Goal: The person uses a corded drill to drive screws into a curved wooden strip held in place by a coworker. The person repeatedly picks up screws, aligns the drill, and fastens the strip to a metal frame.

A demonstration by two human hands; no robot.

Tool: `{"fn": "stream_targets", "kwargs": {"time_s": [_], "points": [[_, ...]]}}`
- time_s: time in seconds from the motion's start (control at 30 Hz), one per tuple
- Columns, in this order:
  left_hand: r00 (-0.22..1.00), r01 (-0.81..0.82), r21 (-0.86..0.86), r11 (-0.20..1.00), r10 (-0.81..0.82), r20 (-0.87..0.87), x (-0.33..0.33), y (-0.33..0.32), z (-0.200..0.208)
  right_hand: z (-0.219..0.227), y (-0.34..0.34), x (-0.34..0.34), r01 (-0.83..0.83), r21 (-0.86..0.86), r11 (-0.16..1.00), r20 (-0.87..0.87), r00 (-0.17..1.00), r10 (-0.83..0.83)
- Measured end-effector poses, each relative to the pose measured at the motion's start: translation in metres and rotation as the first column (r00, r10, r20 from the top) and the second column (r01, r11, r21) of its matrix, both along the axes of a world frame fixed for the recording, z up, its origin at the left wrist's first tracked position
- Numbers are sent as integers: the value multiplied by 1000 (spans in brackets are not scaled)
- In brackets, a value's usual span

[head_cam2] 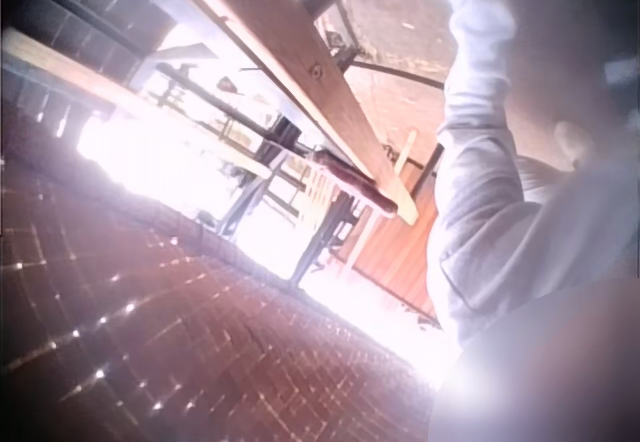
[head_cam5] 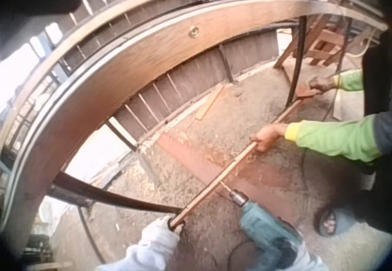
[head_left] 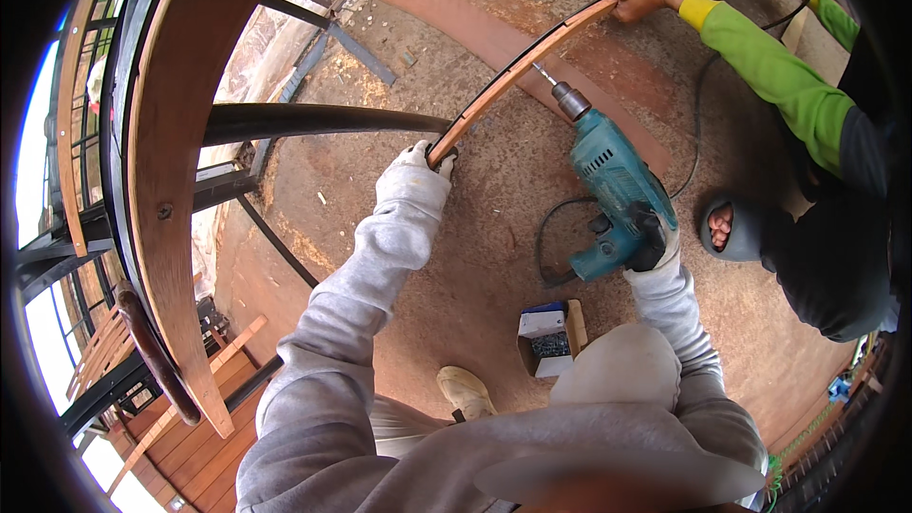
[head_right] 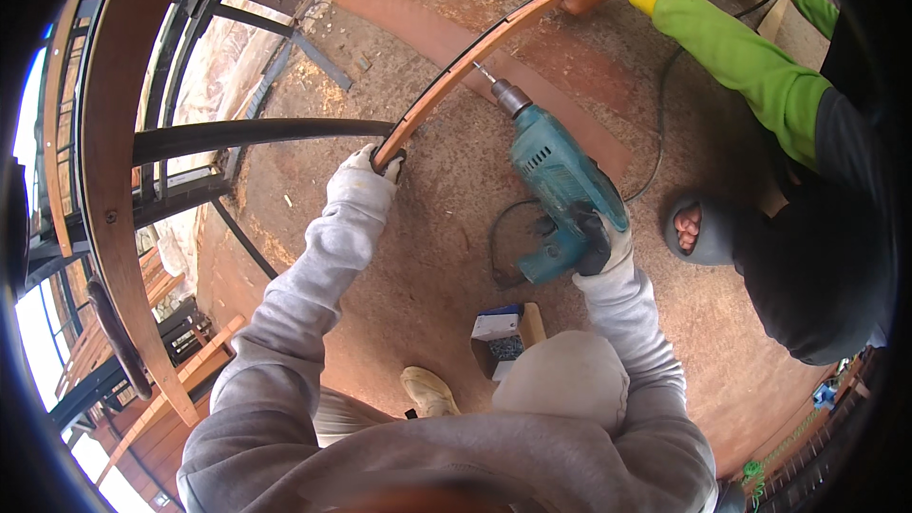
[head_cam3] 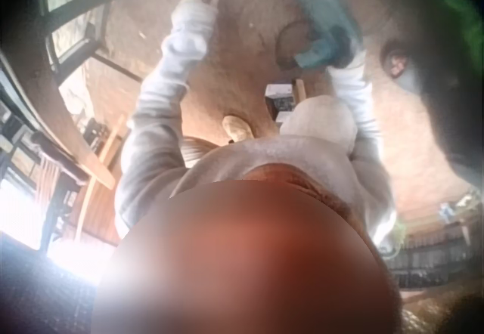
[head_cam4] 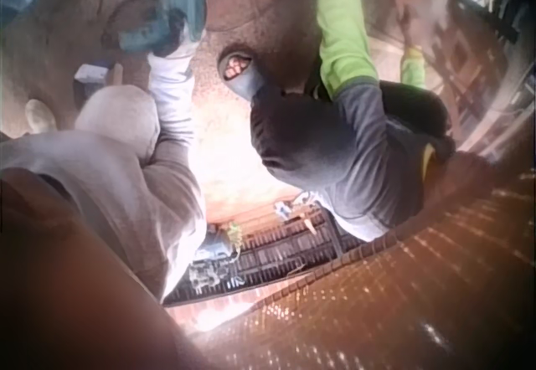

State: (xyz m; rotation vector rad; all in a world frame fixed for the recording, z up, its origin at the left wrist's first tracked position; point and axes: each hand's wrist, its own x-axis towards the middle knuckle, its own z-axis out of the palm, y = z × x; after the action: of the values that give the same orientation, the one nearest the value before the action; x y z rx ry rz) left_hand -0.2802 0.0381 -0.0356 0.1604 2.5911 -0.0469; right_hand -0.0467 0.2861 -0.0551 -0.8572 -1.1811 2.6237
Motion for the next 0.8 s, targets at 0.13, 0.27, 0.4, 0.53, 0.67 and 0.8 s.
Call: {"fn": "stream_targets", "kwargs": {"time_s": [0.13, 0.27, 0.4, 0.53, 0.67, 0.8], "points": [[1000, -22, -8, 1000, 22, 5, -3, 0, -2, -7, 10, 1, -28, -1, 1000, 9, 1000, 28], [1000, -11, 5, 1000, 11, -23, -1, 1, 2, -6, 9, -2, -37, 134, 990, -23, 999, 40], [999, -24, 13, 1000, 25, -31, -1, 2, 0, -2, 5, -5, -21, 115, 993, -15, 1000, 23], [999, -26, 8, 1000, 26, -19, 1, 2, 2, -11, 8, 1, -63, 89, 994, -49, 997, 67], [999, -8, 15, 1000, 9, -38, 1, 3, 2, 3, 8, -6, -52, 83, 995, -18, 998, 54], [998, -1, 1, 1000, 1, -63, 3, 1, 2, 7, 14, -9, -74, 72, 995, -20, 997, 75]]}}
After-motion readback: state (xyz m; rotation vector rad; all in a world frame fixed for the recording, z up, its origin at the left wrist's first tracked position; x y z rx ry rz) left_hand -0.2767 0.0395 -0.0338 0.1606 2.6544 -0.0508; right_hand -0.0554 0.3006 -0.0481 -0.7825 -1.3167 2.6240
